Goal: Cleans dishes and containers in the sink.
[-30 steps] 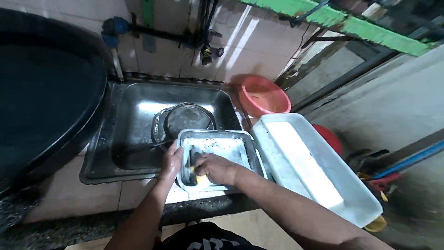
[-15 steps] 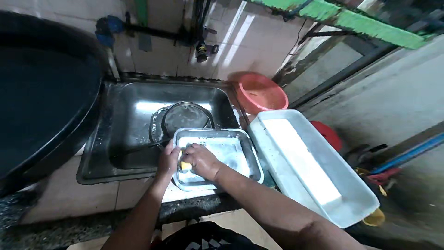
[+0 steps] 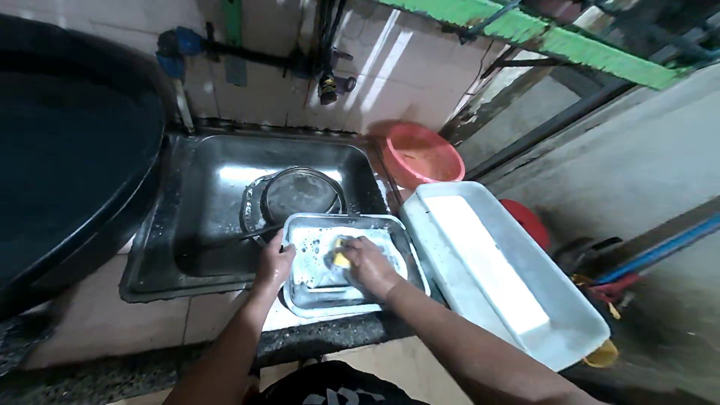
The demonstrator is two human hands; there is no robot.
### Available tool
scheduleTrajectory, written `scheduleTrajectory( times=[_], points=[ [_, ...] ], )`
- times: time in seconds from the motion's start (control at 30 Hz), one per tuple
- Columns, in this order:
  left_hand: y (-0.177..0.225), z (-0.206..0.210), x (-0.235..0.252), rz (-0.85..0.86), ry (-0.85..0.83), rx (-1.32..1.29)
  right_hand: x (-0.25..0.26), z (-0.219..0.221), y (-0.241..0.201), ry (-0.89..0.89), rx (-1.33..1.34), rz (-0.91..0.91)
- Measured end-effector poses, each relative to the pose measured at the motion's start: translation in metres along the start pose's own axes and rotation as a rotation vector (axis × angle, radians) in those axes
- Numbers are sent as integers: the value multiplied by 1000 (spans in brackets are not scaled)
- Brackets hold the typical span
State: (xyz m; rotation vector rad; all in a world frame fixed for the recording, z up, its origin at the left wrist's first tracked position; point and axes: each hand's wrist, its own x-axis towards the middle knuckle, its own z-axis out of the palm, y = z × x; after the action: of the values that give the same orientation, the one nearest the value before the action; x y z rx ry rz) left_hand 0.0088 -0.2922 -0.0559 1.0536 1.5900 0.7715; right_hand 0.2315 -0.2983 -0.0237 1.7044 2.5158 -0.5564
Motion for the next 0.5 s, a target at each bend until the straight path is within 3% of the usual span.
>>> scheduleTrajectory(
  times=[0.13,0.23,0.4,0.5],
  points=[
    [3,-3,-4,63,15,133,45,21,-52,61,29,-124],
    [1,-3,-1,77,28,162,63,22,-43,96,-1,-146],
    [4,-3,-1,24,9,62,41,3,15,44,-78,99],
    [9,-5,-2,-8,20,48,31,-19,40,-79,-198,311]
  ],
)
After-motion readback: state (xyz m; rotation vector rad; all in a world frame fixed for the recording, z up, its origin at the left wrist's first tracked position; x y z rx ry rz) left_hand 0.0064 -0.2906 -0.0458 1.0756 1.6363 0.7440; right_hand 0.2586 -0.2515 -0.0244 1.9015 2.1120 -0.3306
